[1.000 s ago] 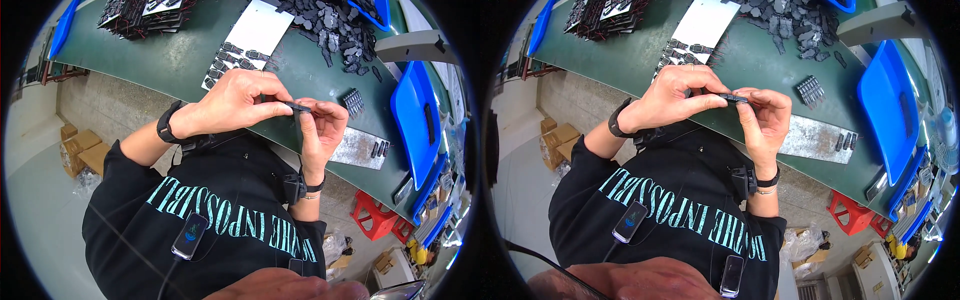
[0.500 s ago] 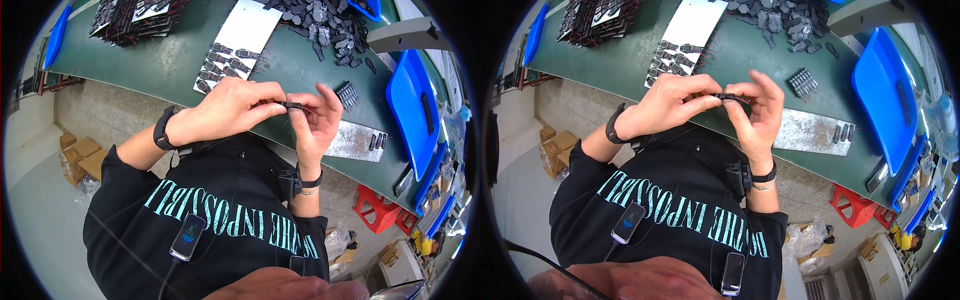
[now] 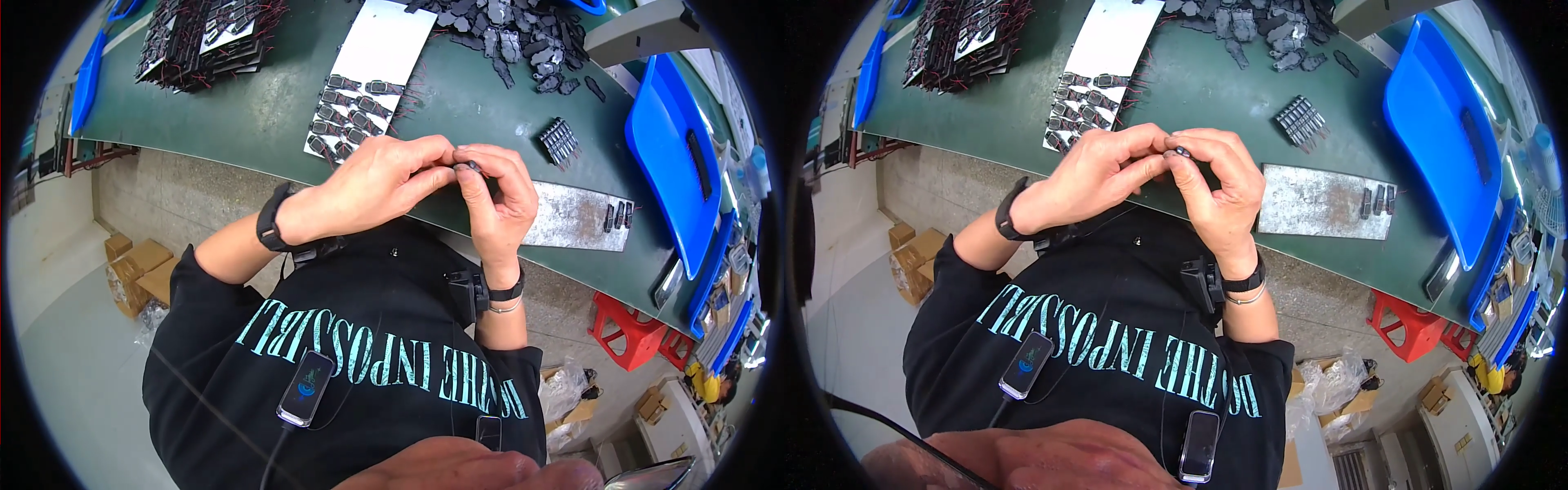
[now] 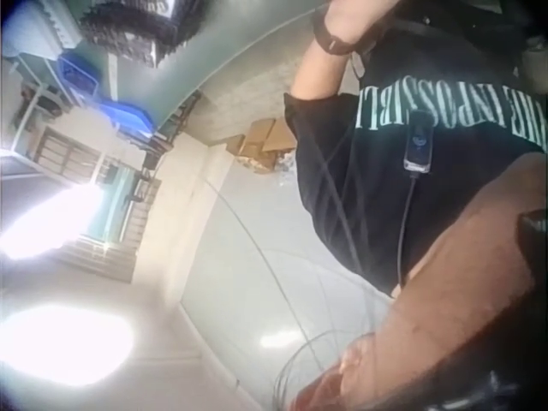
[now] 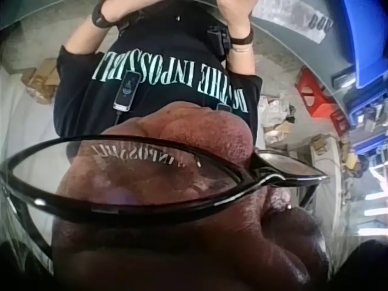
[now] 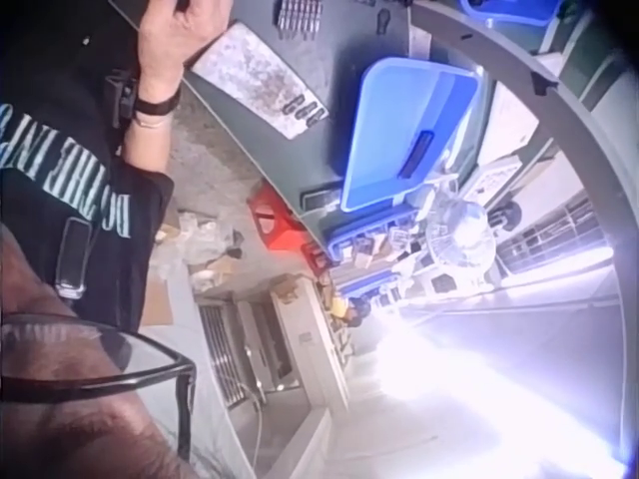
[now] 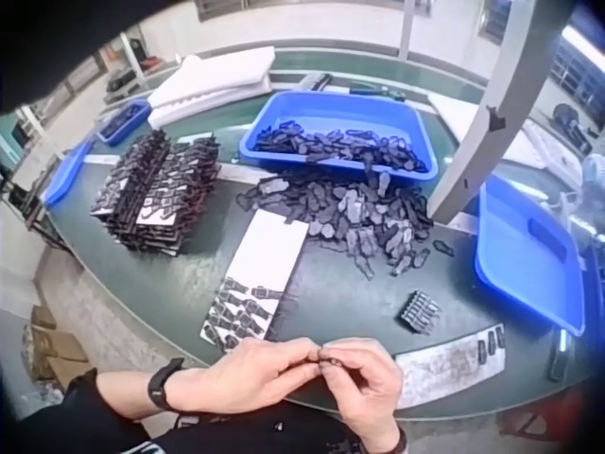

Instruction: Inspecting and manipulating small black electronic components at a factory workstation.

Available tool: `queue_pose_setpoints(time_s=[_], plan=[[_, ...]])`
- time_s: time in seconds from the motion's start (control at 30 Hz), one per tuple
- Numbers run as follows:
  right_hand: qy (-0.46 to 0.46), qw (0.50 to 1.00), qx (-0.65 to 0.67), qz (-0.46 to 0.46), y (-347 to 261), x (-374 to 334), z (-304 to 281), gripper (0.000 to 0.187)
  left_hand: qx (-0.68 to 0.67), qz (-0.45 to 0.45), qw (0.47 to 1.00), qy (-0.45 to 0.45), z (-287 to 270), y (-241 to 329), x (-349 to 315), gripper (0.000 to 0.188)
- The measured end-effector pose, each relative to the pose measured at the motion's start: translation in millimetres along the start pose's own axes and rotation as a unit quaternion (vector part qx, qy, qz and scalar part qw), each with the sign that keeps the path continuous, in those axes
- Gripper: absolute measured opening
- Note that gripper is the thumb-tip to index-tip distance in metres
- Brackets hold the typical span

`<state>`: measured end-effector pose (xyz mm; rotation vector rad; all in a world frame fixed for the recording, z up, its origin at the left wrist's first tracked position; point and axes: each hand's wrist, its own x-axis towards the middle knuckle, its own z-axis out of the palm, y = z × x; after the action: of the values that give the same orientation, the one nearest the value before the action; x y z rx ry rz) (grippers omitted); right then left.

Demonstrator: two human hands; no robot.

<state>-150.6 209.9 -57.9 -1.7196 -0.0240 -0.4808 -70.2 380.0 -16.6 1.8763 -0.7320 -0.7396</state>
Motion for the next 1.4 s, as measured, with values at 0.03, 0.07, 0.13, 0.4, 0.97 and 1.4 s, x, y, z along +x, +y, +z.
queue_pose_setpoints(time_s=[0.03,0.07,0.13,0.4,0.97,1.4], plan=[[0.001,1.0,-0.022,-0.01,-1.0,0.4,0.9,0.013,0.068,0.052,0.995,0.051,-3.7,2.6,-0.5,0.014],[0.002,1.0,-0.022,-0.009,-2.5,1.8,2.5,0.013,0.135,0.104,0.98,0.101,-7.5,5.6,-0.7,0.013],[0.023,0.997,-0.07,-0.002,-6.0,4.1,8.6,0.013,0.201,0.153,0.956,0.148,-12.4,12.3,0.0,0.012],[-0.007,0.993,-0.121,-0.011,-4.3,1.5,13.2,0.012,0.253,0.28,0.913,0.156,-20.4,4.3,18.2,0.012],[-0.016,0.99,-0.139,-0.007,-1.2,2.5,13.3,0.013,0.259,0.245,0.931,0.082,-29.6,-3.6,16.8,0.013],[-0.105,0.984,-0.134,-0.055,1.2,3.2,7.3,0.013,0.238,0.284,0.927,0.063,-34.1,-6.9,16.1,0.012]])
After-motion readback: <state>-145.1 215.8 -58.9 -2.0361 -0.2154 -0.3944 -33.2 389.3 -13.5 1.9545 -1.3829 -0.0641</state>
